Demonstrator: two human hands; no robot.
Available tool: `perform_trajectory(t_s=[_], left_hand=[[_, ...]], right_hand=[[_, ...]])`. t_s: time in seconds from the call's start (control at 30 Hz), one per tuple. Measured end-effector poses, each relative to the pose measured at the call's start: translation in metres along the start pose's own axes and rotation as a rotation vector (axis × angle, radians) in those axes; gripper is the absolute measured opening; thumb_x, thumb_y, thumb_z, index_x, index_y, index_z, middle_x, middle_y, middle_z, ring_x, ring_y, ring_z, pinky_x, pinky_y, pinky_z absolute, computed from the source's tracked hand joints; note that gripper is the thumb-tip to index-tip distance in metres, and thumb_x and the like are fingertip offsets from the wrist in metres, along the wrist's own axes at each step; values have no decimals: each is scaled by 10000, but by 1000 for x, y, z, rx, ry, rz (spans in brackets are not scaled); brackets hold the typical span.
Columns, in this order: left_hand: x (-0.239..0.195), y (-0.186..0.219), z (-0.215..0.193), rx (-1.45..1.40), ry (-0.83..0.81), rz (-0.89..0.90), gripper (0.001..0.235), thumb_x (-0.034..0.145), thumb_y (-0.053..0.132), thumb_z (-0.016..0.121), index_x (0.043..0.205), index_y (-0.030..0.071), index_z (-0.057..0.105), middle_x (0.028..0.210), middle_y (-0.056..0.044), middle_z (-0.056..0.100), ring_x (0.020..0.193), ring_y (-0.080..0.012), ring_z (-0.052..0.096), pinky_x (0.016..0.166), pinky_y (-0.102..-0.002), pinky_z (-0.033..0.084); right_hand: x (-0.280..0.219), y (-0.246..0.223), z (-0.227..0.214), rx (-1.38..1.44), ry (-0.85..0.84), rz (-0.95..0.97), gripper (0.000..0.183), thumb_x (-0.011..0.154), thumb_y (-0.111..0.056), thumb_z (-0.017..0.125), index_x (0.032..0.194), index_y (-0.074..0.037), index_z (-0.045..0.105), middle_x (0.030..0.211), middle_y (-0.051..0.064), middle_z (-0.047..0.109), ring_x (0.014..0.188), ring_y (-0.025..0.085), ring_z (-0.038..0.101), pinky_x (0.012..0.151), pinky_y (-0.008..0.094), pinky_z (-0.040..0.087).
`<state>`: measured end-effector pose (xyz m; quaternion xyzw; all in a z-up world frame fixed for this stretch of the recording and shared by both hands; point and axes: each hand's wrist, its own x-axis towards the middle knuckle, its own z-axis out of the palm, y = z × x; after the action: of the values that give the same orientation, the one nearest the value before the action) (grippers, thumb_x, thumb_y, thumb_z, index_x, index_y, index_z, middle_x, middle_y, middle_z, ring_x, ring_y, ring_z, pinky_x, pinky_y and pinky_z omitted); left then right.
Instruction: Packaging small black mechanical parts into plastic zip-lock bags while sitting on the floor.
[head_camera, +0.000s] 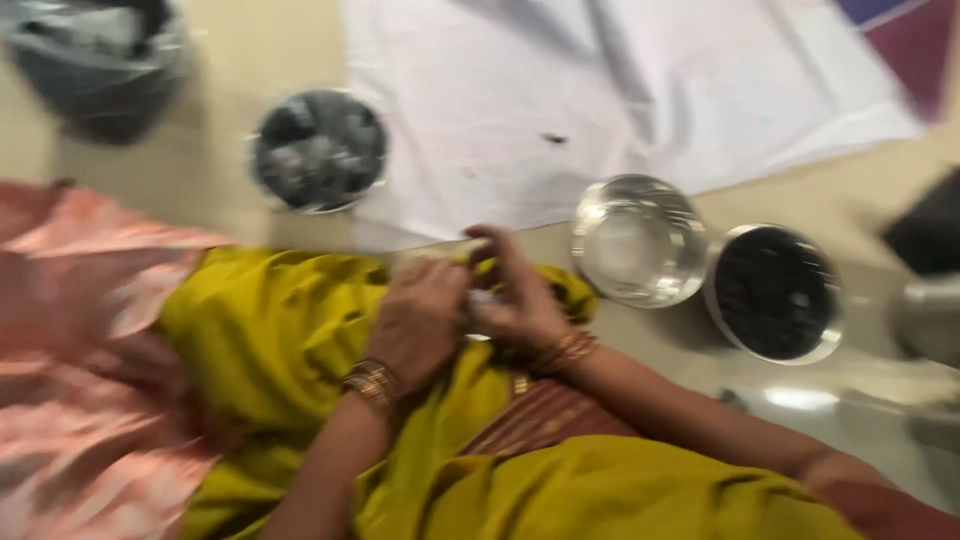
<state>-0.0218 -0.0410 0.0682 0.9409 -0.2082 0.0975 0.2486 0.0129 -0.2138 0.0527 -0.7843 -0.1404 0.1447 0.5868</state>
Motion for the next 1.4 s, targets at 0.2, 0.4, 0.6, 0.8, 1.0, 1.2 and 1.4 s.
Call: perform_trajectory(t_s=[0.2, 0.4, 0.6, 0.8, 1.0, 1.2, 1.4], left_hand=[[-6, -14, -2, -80, 117, -54, 352, 745, 70, 698, 1087, 74, 616, 1054, -154, 647, 1015, -358, 610, 872, -470, 490], [-4, -23, -5, -72, 192, -184, 380, 745, 30, 687, 1108, 51, 578, 1034, -146, 637, 1027, -369, 608, 920, -471, 493], [-4, -63, 18, -242, 299, -411, 376, 730, 29, 754, 1072, 65, 603, 975, -120, 648, 946, -318, 634, 871, -444, 521], [-21, -101, 56, -448, 449, -683, 311, 689, 66, 791, 971, 77, 661, 884, -102, 686, 768, -262, 677, 717, -388, 553], [-14, -99, 60, -526, 484, -781, 267, 666, 80, 782, 904, 92, 661, 802, -37, 713, 704, -205, 694, 691, -339, 571], [-11, -99, 54, -594, 420, -825, 307, 640, 70, 795, 911, 91, 652, 773, -65, 698, 692, -209, 686, 683, -337, 567], [-13, -107, 69, -600, 487, -740, 289, 642, 82, 793, 897, 83, 657, 795, -55, 706, 709, -203, 685, 690, -334, 564]], right_hand=[[-4, 31, -56, 59, -141, 23, 362, 950, -49, 770, 1298, -59, 672, 1199, 105, 747, 1105, 208, 717, 966, 355, 609], [-69, 32, -231, -600, 489, 480, 366, 907, -315, 735, 1089, 0, 770, 956, 152, 784, 832, 268, 747, 794, 397, 603], [-171, 226, -345, -1145, 250, 337, 998, 649, -538, 875, 1464, -112, 486, 1409, 259, 534, 1305, 430, 510, 1091, 477, 428], [-169, 214, -296, -1088, 394, 514, 752, 754, -225, 789, 1462, -310, 548, 1403, 130, 603, 1254, 368, 593, 1049, 451, 500], [-163, 281, -421, -1038, 360, 625, 435, 824, -223, 787, 1253, -289, 816, 1132, 104, 830, 1002, 277, 776, 909, 401, 632], [-220, 293, -483, -1007, -9, 30, 445, 827, -228, 754, 1270, -257, 726, 1239, 61, 761, 1080, 221, 718, 920, 344, 600], [-101, 173, -469, -804, -239, 32, 589, 831, -149, 718, 1394, -87, 558, 1406, 134, 615, 1292, 237, 559, 1049, 347, 501]])
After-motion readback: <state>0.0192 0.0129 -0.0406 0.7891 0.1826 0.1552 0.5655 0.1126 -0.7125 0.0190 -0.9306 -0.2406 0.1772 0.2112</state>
